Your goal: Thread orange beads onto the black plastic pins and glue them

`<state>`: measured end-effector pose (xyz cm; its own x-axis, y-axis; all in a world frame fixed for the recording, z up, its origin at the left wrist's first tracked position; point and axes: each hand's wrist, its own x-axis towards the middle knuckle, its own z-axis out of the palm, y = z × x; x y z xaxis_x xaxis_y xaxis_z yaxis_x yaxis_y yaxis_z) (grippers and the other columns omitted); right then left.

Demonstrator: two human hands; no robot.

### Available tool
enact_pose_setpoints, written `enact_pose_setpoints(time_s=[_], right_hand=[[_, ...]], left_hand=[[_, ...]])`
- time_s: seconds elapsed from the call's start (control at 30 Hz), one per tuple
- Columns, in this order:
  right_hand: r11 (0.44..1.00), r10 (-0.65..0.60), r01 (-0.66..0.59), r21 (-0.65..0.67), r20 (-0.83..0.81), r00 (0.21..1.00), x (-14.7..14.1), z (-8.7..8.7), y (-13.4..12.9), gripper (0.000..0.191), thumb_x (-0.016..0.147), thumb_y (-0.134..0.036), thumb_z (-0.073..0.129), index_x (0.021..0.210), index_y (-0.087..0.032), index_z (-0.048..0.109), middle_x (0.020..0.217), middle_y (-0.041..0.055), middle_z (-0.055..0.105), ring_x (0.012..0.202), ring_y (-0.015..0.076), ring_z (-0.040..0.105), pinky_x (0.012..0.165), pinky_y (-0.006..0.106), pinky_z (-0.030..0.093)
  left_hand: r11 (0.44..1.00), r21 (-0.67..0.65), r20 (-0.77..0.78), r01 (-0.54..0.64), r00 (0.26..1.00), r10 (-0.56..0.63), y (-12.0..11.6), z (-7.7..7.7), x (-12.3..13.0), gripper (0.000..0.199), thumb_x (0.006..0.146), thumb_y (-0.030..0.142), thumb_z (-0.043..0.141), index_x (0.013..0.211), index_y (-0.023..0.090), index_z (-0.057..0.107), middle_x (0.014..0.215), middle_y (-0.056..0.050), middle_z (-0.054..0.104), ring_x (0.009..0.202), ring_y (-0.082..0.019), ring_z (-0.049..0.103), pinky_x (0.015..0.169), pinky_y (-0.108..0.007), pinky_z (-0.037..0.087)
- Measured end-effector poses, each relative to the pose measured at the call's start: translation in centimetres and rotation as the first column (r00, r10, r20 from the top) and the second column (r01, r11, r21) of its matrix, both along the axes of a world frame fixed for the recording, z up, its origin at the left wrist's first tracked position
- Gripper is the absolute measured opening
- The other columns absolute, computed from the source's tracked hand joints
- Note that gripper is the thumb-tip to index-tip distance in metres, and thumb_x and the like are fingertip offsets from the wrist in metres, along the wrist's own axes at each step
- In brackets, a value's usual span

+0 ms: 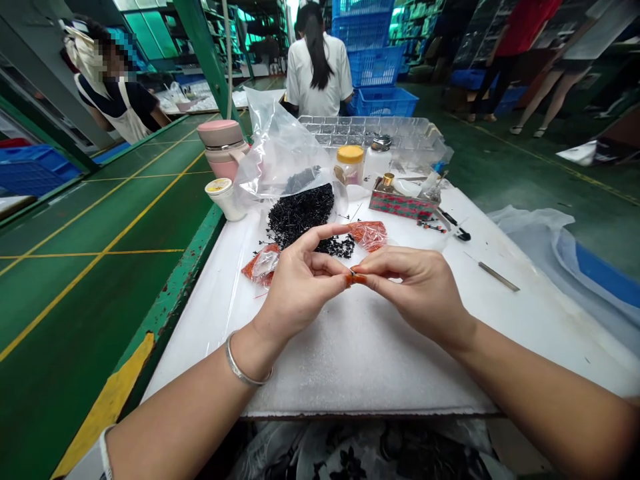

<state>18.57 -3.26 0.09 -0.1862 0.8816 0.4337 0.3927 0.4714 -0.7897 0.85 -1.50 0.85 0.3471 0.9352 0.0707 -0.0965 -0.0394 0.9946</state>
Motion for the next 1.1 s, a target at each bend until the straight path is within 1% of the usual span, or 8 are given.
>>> enact_pose_setpoints(time_s=[0.13, 0.27, 0.43, 0.53, 0.73, 0.83, 0.97, 1.1], right_hand=[[0.996, 0.002, -0.006, 0.093, 0.034, 0.999, 0.10, 0.02, -0.03, 0.012, 0.084, -0.015, 0.066, 0.078, -0.022, 0.074, 0.077, 0.0017, 0.074, 0.072, 0.0161, 0.068, 0.065, 0.029, 0.052], [0.988, -0.006, -0.001, 0.154, 0.044, 0.999, 0.11, -0.08, -0.19, 0.010, 0.084, -0.016, 0.067, 0.080, -0.021, 0.074, 0.077, 0.0024, 0.074, 0.071, 0.0155, 0.068, 0.066, 0.028, 0.052], [0.974, -0.027, 0.010, 0.227, 0.074, 0.997, 0.00, -0.20, -0.21, 0.012, 0.086, -0.015, 0.065, 0.081, -0.022, 0.074, 0.079, 0.0024, 0.075, 0.073, 0.0158, 0.069, 0.069, 0.029, 0.053], [0.968, -0.039, 0.017, 0.250, 0.083, 0.996, 0.06, -0.23, -0.11, 0.010, 0.085, -0.014, 0.066, 0.081, -0.021, 0.073, 0.079, 0.0027, 0.075, 0.072, 0.0157, 0.069, 0.068, 0.029, 0.053], [0.970, -0.019, 0.006, 0.245, 0.049, 0.999, 0.16, -0.34, 0.21, 0.010, 0.083, -0.011, 0.068, 0.082, -0.019, 0.074, 0.079, 0.0017, 0.075, 0.073, 0.0139, 0.068, 0.069, 0.027, 0.053], [0.985, -0.026, 0.027, 0.173, -0.005, 1.000, -0.02, -0.35, 0.28, 0.007, 0.081, -0.012, 0.070, 0.080, -0.018, 0.075, 0.077, 0.0021, 0.074, 0.071, 0.0138, 0.067, 0.067, 0.027, 0.052], [0.999, -0.029, 0.023, -0.039, -0.168, 0.985, -0.27, -0.25, 0.32, 0.003, 0.077, -0.018, 0.075, 0.080, -0.018, 0.075, 0.079, 0.0022, 0.074, 0.073, 0.0142, 0.068, 0.067, 0.025, 0.054], [0.963, -0.028, -0.076, -0.259, -0.376, 0.926, -0.19, -0.11, 0.65, 0.012, 0.072, -0.023, 0.079, 0.080, -0.016, 0.074, 0.077, 0.0023, 0.073, 0.071, 0.0141, 0.067, 0.066, 0.024, 0.055]], left_hand=[[1.000, -0.009, 0.020, 0.013, 1.000, -0.013, 0.18, -0.08, -0.02, 0.055, 0.069, 0.018, 0.079, 0.120, 0.020, 0.059, 0.070, -0.001, 0.070, 0.069, -0.017, 0.069, 0.071, -0.029, 0.054], [0.999, -0.026, -0.003, 0.047, 0.999, -0.047, 0.37, 0.13, -0.14, 0.042, 0.073, 0.017, 0.075, 0.114, 0.016, 0.062, 0.070, -0.003, 0.072, 0.067, -0.015, 0.067, 0.069, -0.025, 0.053], [0.995, -0.075, 0.011, 0.069, 0.998, -0.069, 0.47, 0.22, -0.18, 0.045, 0.074, 0.016, 0.074, 0.118, 0.015, 0.062, 0.073, -0.003, 0.074, 0.069, -0.013, 0.067, 0.071, -0.024, 0.053], [0.995, -0.075, 0.002, 0.068, 0.998, -0.068, 0.57, -0.01, -0.12, 0.042, 0.074, 0.019, 0.075, 0.115, 0.013, 0.065, 0.073, -0.004, 0.074, 0.068, -0.013, 0.067, 0.068, -0.023, 0.052], [0.999, -0.009, -0.055, 0.052, 0.997, -0.053, 0.75, -0.46, -0.04, 0.023, 0.077, 0.021, 0.074, 0.099, 0.014, 0.074, 0.076, -0.003, 0.074, 0.068, -0.011, 0.066, 0.064, -0.019, 0.051], [0.999, 0.033, -0.092, 0.014, 0.996, -0.011, 0.67, -0.41, 0.01, 0.018, 0.076, 0.024, 0.075, 0.092, 0.014, 0.076, 0.084, -0.005, 0.076, 0.074, -0.013, 0.069, 0.067, -0.020, 0.053], [0.995, 0.096, -0.120, -0.023, 0.992, 0.035, 0.56, -0.32, 0.09, 0.018, 0.078, 0.026, 0.075, 0.093, 0.016, 0.077, 0.089, -0.006, 0.077, 0.079, -0.015, 0.070, 0.072, -0.021, 0.055], [0.983, 0.176, -0.157, -0.051, 0.985, 0.079, 0.48, -0.36, 0.12, 0.015, 0.080, 0.027, 0.072, 0.091, 0.018, 0.077, 0.086, -0.004, 0.077, 0.077, -0.014, 0.070, 0.071, -0.021, 0.055]])
